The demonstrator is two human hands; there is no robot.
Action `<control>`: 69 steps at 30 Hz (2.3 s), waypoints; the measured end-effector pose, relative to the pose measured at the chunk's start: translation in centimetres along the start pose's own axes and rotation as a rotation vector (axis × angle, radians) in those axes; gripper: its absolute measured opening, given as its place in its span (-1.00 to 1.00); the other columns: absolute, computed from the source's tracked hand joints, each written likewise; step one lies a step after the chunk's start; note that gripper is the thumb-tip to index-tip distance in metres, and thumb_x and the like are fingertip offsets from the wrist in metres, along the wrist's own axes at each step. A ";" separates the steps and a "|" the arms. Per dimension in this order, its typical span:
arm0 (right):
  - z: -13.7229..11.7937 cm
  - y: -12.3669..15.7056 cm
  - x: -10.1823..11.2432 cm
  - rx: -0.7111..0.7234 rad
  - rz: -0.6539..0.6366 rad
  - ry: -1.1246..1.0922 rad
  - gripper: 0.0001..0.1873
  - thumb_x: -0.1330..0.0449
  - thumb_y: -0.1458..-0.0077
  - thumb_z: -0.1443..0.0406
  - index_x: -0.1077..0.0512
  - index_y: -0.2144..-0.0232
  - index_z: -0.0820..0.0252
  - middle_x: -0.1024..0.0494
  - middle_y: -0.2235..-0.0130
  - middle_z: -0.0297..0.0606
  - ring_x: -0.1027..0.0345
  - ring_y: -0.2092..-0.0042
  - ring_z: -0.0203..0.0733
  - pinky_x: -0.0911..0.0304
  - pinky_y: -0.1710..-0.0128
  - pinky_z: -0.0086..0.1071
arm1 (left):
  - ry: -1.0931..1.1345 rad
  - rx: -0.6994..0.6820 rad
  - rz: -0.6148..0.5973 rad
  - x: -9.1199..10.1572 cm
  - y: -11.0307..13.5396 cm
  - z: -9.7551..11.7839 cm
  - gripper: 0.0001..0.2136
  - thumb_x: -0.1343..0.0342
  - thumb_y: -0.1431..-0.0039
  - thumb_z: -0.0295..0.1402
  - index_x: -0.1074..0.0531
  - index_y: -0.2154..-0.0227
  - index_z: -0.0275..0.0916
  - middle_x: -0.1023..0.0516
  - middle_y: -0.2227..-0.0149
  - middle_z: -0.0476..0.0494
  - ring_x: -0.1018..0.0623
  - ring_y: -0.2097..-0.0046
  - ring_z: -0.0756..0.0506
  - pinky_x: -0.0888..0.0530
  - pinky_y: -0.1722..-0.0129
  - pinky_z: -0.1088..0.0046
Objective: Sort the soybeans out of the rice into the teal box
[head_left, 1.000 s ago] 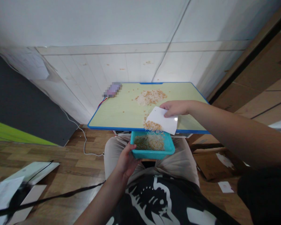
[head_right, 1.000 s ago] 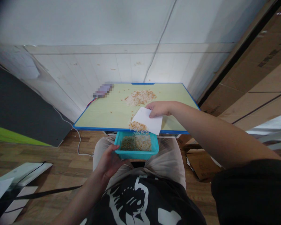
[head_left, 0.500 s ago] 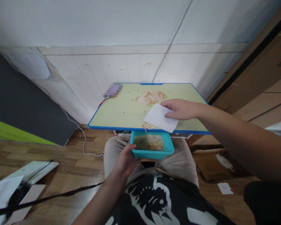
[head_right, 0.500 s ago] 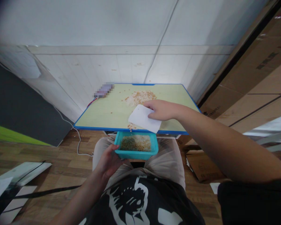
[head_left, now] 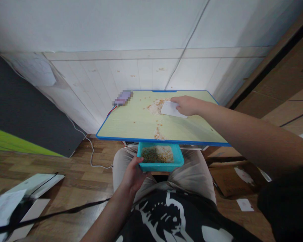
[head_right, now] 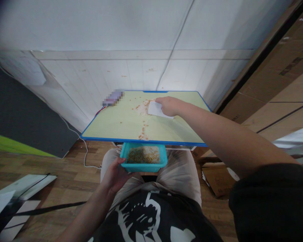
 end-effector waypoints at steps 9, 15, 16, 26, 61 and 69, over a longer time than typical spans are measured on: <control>-2.6 -1.2 -0.4 0.062 -0.025 0.027 -0.38 -0.09 -0.19 0.44 -0.37 -0.29 0.19 -0.56 -0.19 0.03 -0.46 -0.14 0.11 -0.29 -0.04 -0.19 | 0.019 -0.013 0.087 0.7 0.5 0.8 -0.59 -0.28 0.17 -0.37 -0.54 0.15 -0.19 -0.70 0.20 -0.16 -0.62 0.26 -0.17 -0.53 0.31 0.30; -4.7 -0.3 -0.4 0.174 -0.036 0.020 -0.51 -0.08 -0.20 0.43 -0.45 -0.15 0.16 -0.59 -0.13 -0.03 -0.46 -0.11 0.05 -0.29 -0.04 -0.21 | 0.030 -0.014 0.069 0.3 0.8 1.1 -0.61 -0.29 0.19 -0.39 -0.55 0.18 -0.19 -0.70 0.21 -0.16 -0.62 0.27 -0.16 -0.53 0.33 0.33; -5.0 -0.1 -0.4 0.186 -0.036 0.008 -0.53 -0.09 -0.19 0.43 -0.46 -0.12 0.15 -0.60 -0.11 -0.04 -0.47 -0.10 0.04 -0.29 -0.03 -0.22 | 0.030 -0.013 0.066 0.3 0.9 1.1 -0.62 -0.29 0.19 -0.39 -0.55 0.19 -0.19 -0.70 0.21 -0.16 -0.62 0.27 -0.16 -0.53 0.33 0.34; -7.2 2.0 -0.2 0.294 -0.096 -0.106 -0.62 -0.12 -0.12 0.47 -0.49 0.02 0.17 -0.63 0.02 -0.08 -0.49 0.01 -0.02 -0.28 0.01 -0.27 | 0.004 -0.011 0.054 0.3 0.7 1.0 -0.64 -0.25 0.12 -0.37 -0.55 0.16 -0.20 -0.70 0.19 -0.16 -0.61 0.23 -0.17 -0.51 0.29 0.31; -0.6 0.8 0.6 0.109 -0.055 -0.252 -0.51 -0.16 -0.02 0.39 -0.49 -0.05 0.17 -0.64 -0.01 -0.05 -0.50 -0.02 0.09 -0.41 0.02 -0.14 | -0.035 -0.039 0.016 0.1 0.4 1.0 -0.61 -0.29 0.15 -0.32 -0.55 0.16 -0.20 -0.69 0.15 -0.19 -0.62 0.20 -0.22 -0.48 0.31 0.29; -0.1 -2.4 -2.1 0.049 -0.160 -0.391 -0.60 -0.20 -0.05 0.34 -0.57 0.03 0.14 -0.71 0.07 -0.14 -0.59 0.10 0.02 -0.46 0.20 -0.24 | -0.016 -0.036 0.025 0.3 0.7 1.2 -0.59 -0.31 0.17 -0.35 -0.54 0.15 -0.17 -0.68 0.18 -0.13 -0.60 0.29 -0.14 -0.48 0.38 0.37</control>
Point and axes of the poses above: each hand's wrist, its own y-axis away from the middle knuckle, its own x-axis out of the back of the hand, z = x × y, the point moved 10 cm from there along -y, towards the middle knuckle
